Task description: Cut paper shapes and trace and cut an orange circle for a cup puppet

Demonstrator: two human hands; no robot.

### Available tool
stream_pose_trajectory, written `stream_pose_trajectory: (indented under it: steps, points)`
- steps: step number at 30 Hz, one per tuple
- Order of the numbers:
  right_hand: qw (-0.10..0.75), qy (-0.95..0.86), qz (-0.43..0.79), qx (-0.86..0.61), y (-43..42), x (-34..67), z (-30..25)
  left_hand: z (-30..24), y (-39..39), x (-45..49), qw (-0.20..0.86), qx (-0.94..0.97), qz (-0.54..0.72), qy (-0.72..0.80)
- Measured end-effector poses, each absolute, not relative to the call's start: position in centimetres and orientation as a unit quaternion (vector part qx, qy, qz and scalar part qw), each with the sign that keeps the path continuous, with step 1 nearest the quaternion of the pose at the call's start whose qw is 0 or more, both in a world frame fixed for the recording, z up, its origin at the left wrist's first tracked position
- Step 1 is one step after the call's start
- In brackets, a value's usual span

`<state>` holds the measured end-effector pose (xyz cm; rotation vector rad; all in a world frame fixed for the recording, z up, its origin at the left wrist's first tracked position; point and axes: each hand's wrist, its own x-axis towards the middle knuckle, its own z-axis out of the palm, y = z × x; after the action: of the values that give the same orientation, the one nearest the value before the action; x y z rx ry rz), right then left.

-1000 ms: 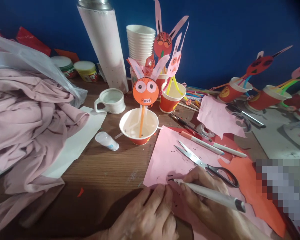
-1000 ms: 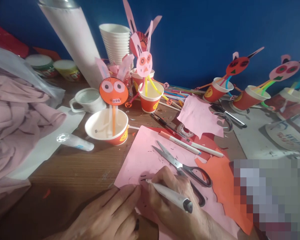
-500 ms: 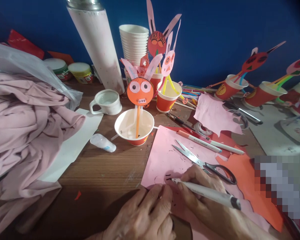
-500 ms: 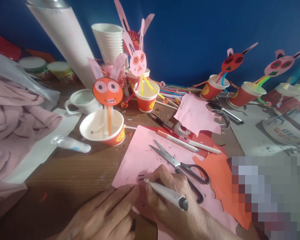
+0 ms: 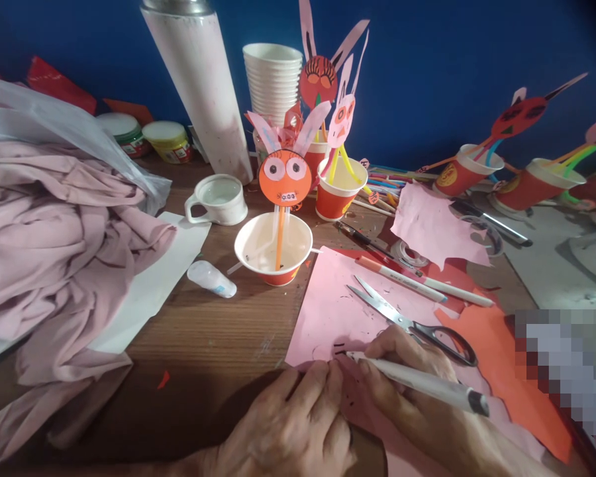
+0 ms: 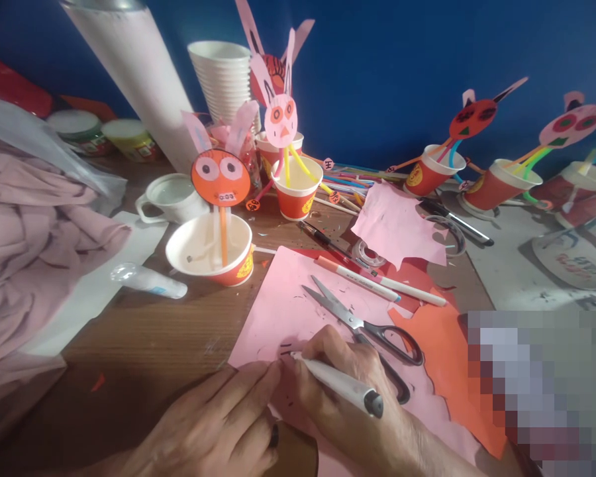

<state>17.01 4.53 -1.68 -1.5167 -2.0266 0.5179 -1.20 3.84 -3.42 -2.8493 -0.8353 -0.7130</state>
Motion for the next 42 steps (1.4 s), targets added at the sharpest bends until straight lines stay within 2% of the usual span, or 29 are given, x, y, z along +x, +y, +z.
stream_pose_trajectory:
  steps: [18,30,42]
  points:
    - [0.294,-0.739,0.174,-0.581,4.41,16.84,-1.53,-3.71,3.82,-1.21,0.044,-0.932,-0.239,-0.267]
    - [0.273,-0.709,0.248,-0.602,3.9,16.49,-1.83,-3.29,3.74,-1.34,0.038,-0.941,-0.208,-0.264]
    - [0.274,-0.728,0.227,-0.586,4.09,16.52,-1.83,-3.63,3.63,-1.33,0.038,-0.938,-0.221,-0.266]
